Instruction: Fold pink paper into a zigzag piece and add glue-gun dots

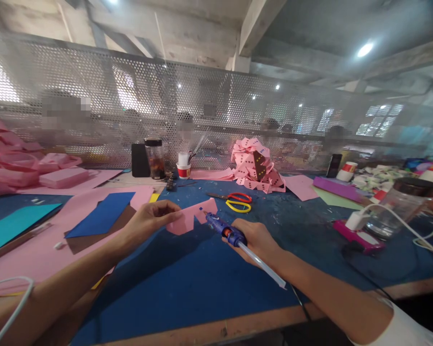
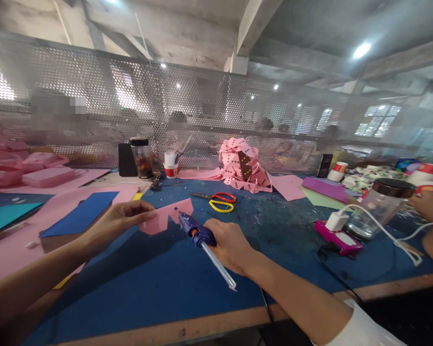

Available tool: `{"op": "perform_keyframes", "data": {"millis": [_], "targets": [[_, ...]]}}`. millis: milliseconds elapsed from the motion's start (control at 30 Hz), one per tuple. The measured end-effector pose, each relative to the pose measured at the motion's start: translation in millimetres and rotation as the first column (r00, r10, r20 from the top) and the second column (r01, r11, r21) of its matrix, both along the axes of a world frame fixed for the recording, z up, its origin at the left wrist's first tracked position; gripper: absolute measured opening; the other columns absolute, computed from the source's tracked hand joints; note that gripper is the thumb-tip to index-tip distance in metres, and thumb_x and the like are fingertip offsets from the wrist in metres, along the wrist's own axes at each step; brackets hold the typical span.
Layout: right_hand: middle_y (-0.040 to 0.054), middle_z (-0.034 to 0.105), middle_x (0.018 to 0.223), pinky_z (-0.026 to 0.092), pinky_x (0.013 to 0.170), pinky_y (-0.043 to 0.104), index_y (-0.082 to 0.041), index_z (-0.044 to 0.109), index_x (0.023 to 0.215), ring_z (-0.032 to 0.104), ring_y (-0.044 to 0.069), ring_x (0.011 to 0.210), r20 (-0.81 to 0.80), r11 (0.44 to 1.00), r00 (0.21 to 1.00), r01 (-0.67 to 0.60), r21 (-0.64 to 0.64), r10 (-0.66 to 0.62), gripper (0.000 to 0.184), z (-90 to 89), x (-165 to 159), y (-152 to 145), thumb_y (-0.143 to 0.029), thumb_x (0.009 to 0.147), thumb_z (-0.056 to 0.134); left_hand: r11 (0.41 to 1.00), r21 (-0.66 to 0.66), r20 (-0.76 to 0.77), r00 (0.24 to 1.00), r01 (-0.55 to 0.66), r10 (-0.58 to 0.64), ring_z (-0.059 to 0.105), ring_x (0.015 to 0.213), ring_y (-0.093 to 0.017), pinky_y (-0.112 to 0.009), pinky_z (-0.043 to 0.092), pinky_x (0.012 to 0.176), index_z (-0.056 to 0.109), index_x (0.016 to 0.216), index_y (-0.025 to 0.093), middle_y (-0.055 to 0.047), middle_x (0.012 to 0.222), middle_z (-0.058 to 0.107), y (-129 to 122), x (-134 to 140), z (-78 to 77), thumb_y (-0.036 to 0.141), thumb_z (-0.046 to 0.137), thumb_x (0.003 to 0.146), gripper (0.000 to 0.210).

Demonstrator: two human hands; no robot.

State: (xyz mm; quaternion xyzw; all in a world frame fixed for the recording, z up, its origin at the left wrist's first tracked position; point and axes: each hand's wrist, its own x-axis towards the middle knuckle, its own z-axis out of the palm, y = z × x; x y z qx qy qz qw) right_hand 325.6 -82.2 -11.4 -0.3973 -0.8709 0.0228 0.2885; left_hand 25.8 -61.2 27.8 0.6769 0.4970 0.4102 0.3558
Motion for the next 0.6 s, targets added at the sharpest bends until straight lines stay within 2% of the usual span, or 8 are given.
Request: {"op": "perform_keyframes", "data": {"millis": [600], "targets": [[0.0007,0.062,0.079,0.034,0.061,0.024,-0.021,0.054,0.087,0.06,0.015,0.067,0.003,1.0,1.0,0.004,0.001,-0.004,0.015,0.1,0.5,-0.5,-0.034,0.088,0.062,1.0,0.017,-0.026,1.0,0.012,-0.012,0.055,0.069,-0.015,-0.025,0.042,0.063,0.071,0.082,0.017,-0.002,0.074,0.066,0.3,-1.6,-1.1,0.048,0.07,0.076,0.031]]}}
